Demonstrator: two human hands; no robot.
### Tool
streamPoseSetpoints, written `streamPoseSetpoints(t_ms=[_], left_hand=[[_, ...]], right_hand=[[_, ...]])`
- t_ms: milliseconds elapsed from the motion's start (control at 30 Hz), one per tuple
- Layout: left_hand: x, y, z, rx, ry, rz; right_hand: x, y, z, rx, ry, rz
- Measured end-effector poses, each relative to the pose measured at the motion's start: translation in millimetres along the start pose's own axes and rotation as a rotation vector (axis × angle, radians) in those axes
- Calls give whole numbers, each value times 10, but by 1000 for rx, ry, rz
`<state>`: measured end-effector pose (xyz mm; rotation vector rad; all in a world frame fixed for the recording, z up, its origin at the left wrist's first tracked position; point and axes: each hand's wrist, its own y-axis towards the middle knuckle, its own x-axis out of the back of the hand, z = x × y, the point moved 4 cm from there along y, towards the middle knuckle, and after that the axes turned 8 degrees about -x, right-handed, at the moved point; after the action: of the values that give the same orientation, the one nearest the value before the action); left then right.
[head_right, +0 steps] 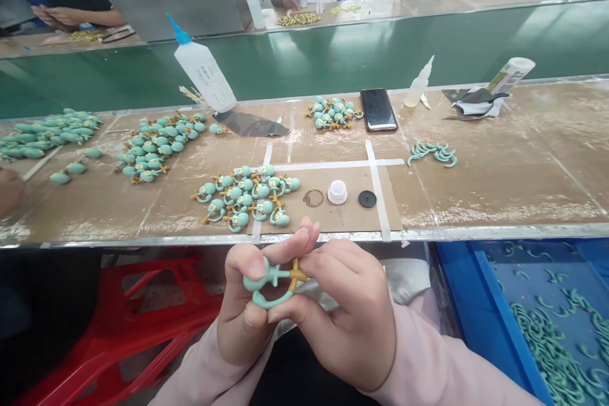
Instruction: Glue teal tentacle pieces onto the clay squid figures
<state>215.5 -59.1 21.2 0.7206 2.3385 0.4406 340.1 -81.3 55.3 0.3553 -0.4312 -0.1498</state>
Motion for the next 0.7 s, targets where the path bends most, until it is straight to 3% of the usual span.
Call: streamPoseSetpoints(t_ms=[300, 700], left_hand=[[17, 5, -11, 0, 37, 28], [76, -6, 45, 41, -53, -61]], right_hand=[[2, 14, 2, -1, -3, 33], [-47, 33, 4, 35, -19, -40]])
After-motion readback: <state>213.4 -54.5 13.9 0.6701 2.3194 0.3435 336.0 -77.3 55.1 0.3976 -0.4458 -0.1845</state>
